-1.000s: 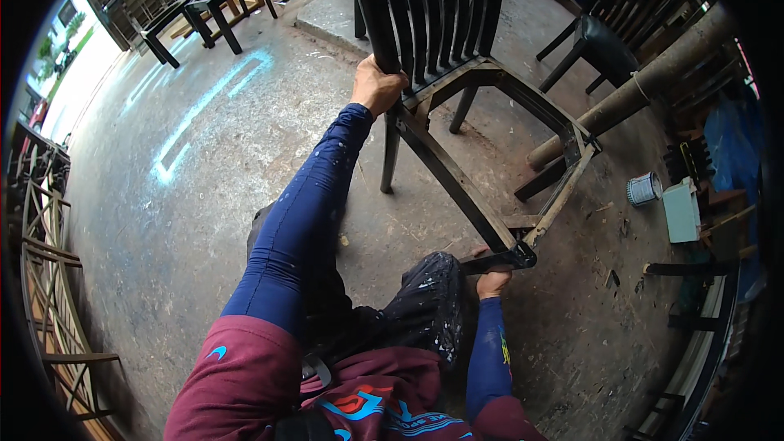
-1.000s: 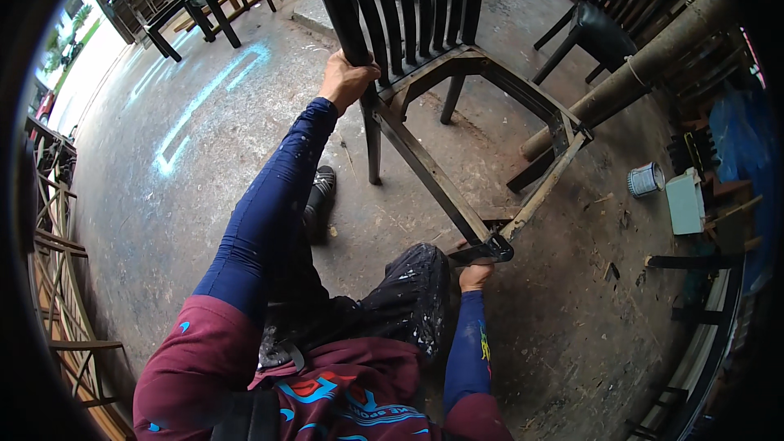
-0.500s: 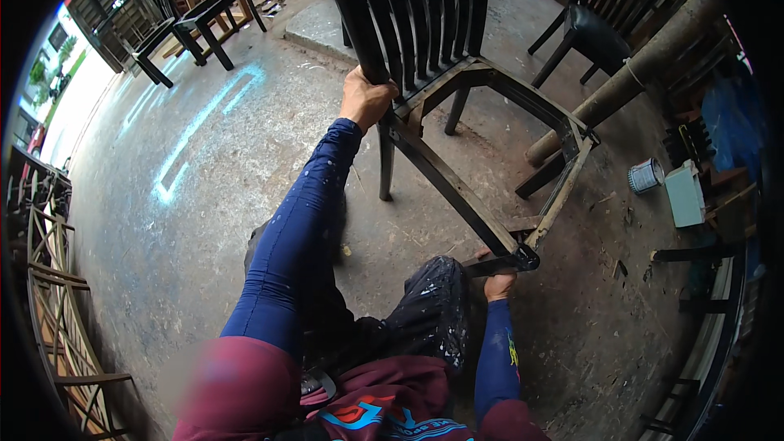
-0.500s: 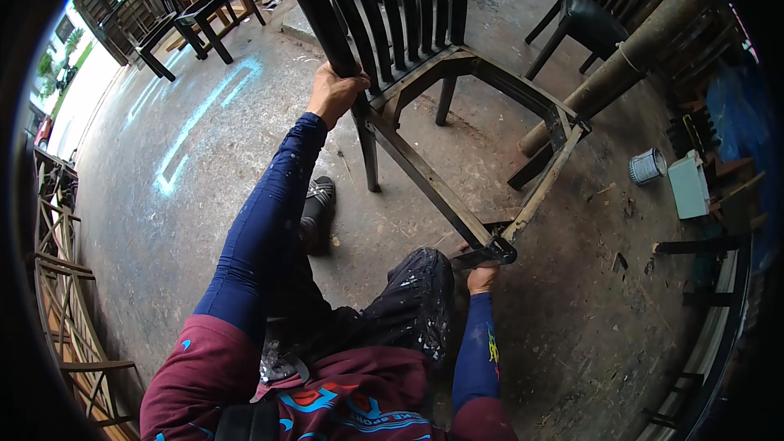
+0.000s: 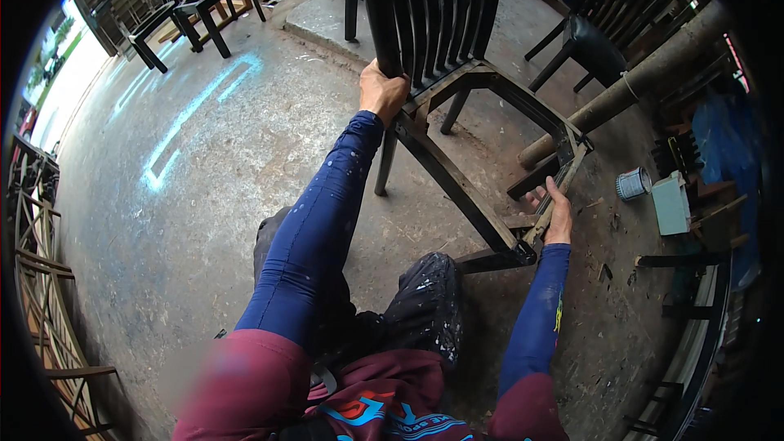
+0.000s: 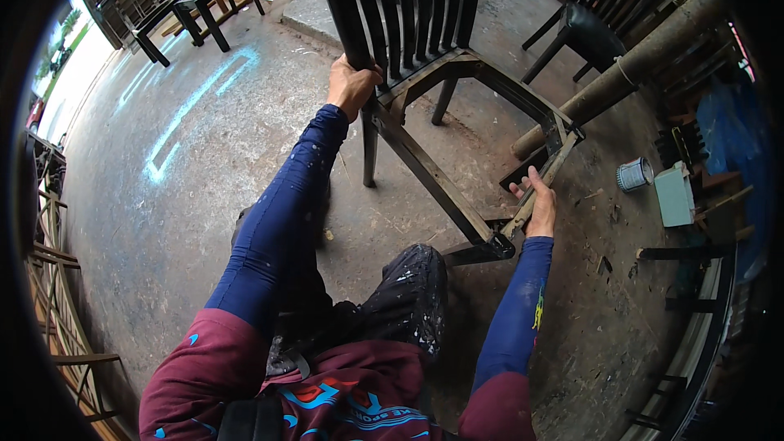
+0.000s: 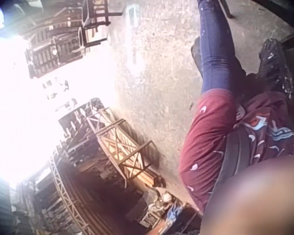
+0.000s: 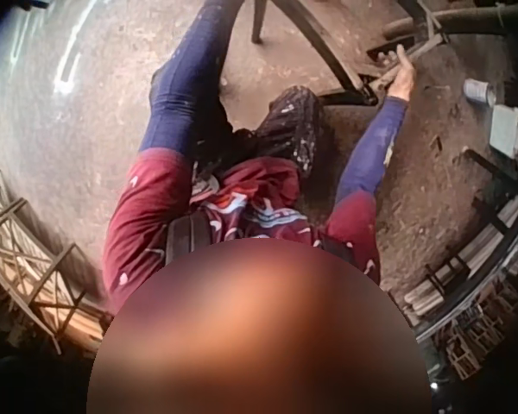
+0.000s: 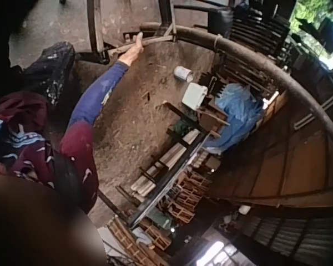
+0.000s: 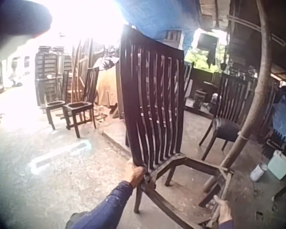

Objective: Repairing a wooden chair frame using a screwdriver to adjust components.

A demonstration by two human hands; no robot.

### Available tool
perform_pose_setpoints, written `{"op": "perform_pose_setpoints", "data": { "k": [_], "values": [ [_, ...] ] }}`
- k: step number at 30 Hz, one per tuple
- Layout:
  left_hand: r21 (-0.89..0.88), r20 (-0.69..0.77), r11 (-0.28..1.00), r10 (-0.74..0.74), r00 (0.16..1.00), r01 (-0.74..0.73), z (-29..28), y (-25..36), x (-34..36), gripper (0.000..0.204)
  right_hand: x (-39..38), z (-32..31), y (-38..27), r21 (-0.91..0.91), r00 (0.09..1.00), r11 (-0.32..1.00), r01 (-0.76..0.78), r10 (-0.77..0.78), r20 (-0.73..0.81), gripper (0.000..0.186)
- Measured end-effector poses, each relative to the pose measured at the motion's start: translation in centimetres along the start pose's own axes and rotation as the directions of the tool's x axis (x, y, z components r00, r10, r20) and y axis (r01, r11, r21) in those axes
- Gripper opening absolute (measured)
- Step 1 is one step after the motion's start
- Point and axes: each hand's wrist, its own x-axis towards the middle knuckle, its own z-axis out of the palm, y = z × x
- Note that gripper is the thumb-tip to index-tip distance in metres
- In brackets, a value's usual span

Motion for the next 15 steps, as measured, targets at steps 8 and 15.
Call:
{"op": "perform_pose_setpoints", "data": {
  "k": [8, 15],
  "values": [
    [-0.275, 0.153, 0.941, -0.160, 0.975, 0.198, 3.7, 2.7, -6.3, 0.020, -5.9, -6.8, 2.1, 0.113, 0.994, 0.993, 0.043, -0.031, -0.109, 0.022],
    [-0.229, 0.544, 0.953, -0.042, 0.838, 0.197, 11.5, 5.2, -14.5, 0.010, -16.7, -16.0, 5.0, 0.227, 0.903, 0.970, 0.090, 0.016, -0.428, 0.027]
  ]
}}
